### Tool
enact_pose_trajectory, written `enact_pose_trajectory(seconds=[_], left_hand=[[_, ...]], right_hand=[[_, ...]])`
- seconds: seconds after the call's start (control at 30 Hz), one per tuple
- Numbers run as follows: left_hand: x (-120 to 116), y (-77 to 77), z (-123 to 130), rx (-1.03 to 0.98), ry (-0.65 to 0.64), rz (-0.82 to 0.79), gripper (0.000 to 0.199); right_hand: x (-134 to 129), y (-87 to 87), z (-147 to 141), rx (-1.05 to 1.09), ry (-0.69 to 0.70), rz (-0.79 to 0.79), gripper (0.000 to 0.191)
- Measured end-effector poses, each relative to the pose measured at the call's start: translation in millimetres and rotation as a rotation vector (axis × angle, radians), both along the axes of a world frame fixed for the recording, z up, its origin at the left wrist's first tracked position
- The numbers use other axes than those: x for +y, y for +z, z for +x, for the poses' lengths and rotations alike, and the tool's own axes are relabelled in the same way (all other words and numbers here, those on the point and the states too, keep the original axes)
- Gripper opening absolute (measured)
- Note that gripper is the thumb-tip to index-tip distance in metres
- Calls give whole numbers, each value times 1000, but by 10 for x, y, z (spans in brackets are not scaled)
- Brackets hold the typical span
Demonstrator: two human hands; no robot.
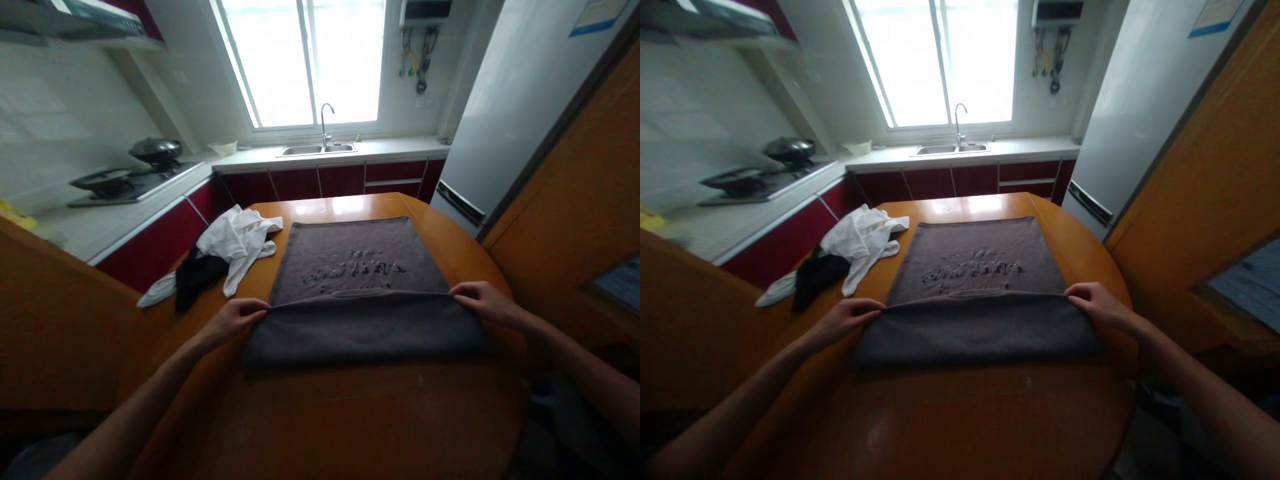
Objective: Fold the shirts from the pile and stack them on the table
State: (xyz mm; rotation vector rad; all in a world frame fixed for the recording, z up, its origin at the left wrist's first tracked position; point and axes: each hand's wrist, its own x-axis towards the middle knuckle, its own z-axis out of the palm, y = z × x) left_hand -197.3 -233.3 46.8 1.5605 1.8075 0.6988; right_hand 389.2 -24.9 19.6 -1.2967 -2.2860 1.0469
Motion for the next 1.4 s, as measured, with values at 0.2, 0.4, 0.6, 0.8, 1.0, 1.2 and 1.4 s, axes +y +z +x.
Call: enact_pose_trajectory(seconds=[0.2,0.4,0.6,0.8,1.0,1.2,1.4], left_hand=[[41,-11,-58,-9,13,-13,41],[152,159,-174,18,121,66,46],[512,150,-190,59,171,111,49],[794,-64,-296,98,113,88,50],[827,-157,-292,59,108,80,44],[799,-116,-187,32,158,67,46],[830,-130,-203,45,170,114,47]], right_hand=[[166,-88,-28,11,-18,-76,44],[350,177,-25,88,-99,-39,54],[678,203,-174,103,-128,-17,49],[923,97,-317,95,-110,-40,43],[990,38,-393,61,-98,-66,45],[1023,-25,-415,68,-90,-49,45],[1083,-42,-410,53,-81,-13,43]])
